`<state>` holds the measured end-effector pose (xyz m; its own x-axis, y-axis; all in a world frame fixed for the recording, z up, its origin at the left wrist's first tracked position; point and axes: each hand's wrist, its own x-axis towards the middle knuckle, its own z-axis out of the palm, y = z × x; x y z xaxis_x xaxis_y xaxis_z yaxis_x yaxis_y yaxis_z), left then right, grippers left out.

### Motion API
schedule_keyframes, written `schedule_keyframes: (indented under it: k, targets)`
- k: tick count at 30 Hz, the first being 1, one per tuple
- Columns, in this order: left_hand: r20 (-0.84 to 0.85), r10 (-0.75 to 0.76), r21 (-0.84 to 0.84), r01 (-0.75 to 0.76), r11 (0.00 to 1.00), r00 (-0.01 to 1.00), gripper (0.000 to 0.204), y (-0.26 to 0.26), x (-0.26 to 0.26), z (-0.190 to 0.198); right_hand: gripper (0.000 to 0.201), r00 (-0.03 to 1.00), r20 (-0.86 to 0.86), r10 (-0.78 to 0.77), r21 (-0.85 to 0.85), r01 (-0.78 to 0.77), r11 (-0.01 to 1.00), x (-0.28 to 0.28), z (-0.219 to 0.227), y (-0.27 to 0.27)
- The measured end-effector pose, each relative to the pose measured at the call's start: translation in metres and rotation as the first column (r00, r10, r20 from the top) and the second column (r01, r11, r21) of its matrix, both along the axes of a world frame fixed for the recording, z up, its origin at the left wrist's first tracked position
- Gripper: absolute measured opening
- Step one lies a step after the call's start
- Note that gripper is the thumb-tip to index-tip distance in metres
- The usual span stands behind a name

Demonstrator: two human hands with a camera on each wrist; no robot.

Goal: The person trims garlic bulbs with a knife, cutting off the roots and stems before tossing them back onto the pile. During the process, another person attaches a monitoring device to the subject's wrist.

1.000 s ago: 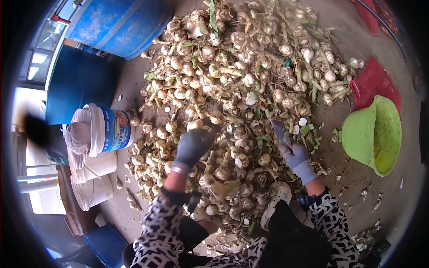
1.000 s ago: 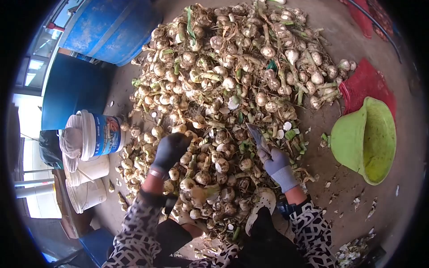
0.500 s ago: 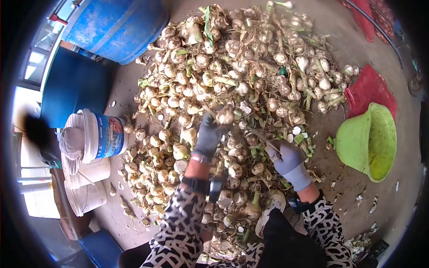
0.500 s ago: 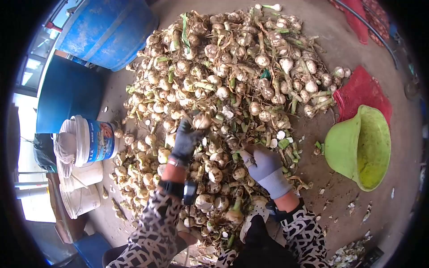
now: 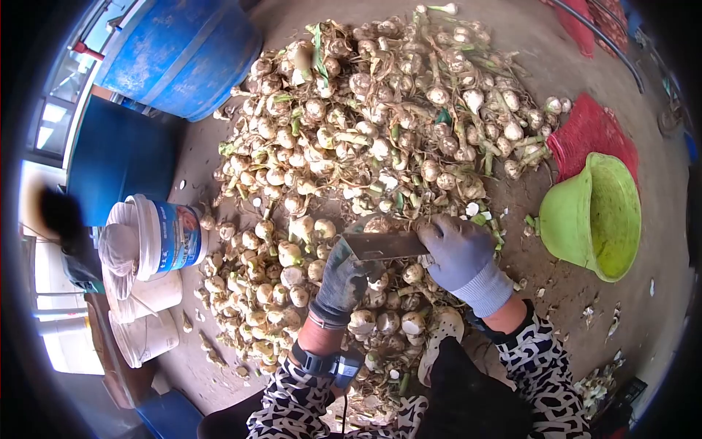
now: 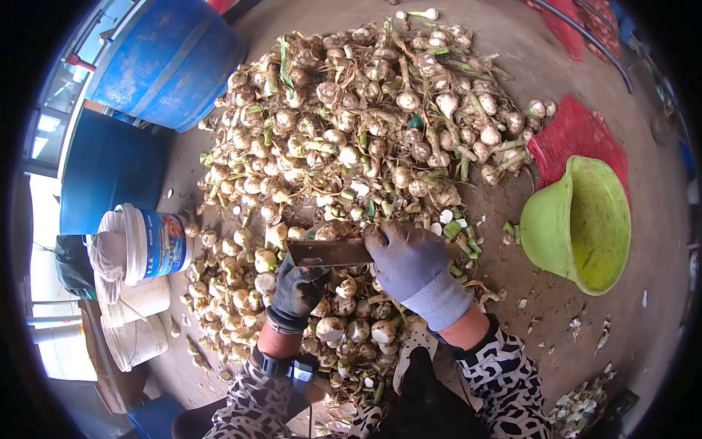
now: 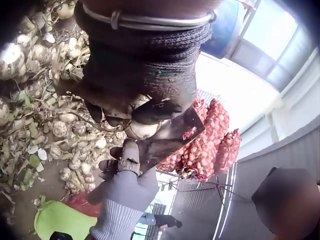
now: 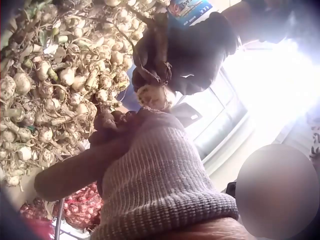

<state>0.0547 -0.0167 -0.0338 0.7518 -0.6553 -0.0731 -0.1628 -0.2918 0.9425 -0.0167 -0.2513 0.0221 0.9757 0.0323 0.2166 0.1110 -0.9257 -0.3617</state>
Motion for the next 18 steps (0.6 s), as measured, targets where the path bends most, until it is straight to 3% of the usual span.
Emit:
schedule_keyframes:
  k: [1,2,3,4,6,8,12,14,15,17,18]
  targets:
    - [0.182,-0.055,0.109,0.036,0.993,0.982,0.068,0.0,-0.001,-0.001,0.036,1.0,-0.022,0.0,-0.002,0.0,1.0,-0.002,0.002,0.0]
    - [-0.105,-0.018,-0.104,0.007,0.995,0.994,0.069,-0.01,-0.002,0.015,0.037,0.999,-0.044,-0.001,-0.004,0.001,1.0,-0.004,0.004,-0.001]
    - [-0.386,-0.04,-0.294,-0.082,0.952,0.922,0.071,-0.021,-0.005,0.032,0.036,1.0,-0.027,0.013,-0.018,-0.013,1.0,-0.007,0.005,-0.001]
    - [-0.625,-0.116,-0.436,-0.221,0.873,0.772,0.073,-0.031,-0.007,0.044,0.036,1.0,-0.011,0.028,-0.031,-0.029,0.999,-0.009,0.006,-0.001]
    - [-0.612,-0.082,-0.429,-0.243,0.87,0.786,0.073,-0.039,-0.01,0.046,0.036,0.999,-0.007,0.04,-0.026,-0.04,0.999,-0.014,0.01,0.0]
    - [-0.291,-0.006,-0.222,-0.061,0.973,0.957,0.072,-0.038,-0.009,0.041,0.036,0.999,-0.002,0.054,-0.022,-0.054,0.998,-0.018,0.013,-0.001]
    - [-0.406,-0.033,-0.291,-0.095,0.952,0.914,0.068,-0.041,-0.011,0.044,0.034,0.998,0.009,0.057,-0.006,-0.057,0.998,-0.026,0.015,0.001]
    - [-0.217,-0.004,-0.204,-0.041,0.978,0.976,0.062,-0.044,-0.013,0.047,0.033,0.997,0.032,0.065,-0.01,-0.065,0.998,-0.028,0.013,0.001]
    - [-0.22,-0.004,-0.203,-0.042,0.978,0.975,0.062,-0.041,-0.016,0.045,0.033,0.996,0.059,0.064,-0.025,-0.063,0.998,-0.028,0.011,0.001]
    - [-0.598,0.024,-0.274,-0.233,0.933,0.801,0.06,-0.035,-0.026,0.04,0.033,0.995,0.084,0.061,-0.04,-0.058,0.998,-0.029,0.006,0.001]
    - [-0.597,0.025,-0.273,-0.232,0.933,0.802,0.06,-0.034,-0.029,0.04,0.028,0.997,0.062,0.035,-0.038,-0.033,0.999,-0.029,0.003,0.002]
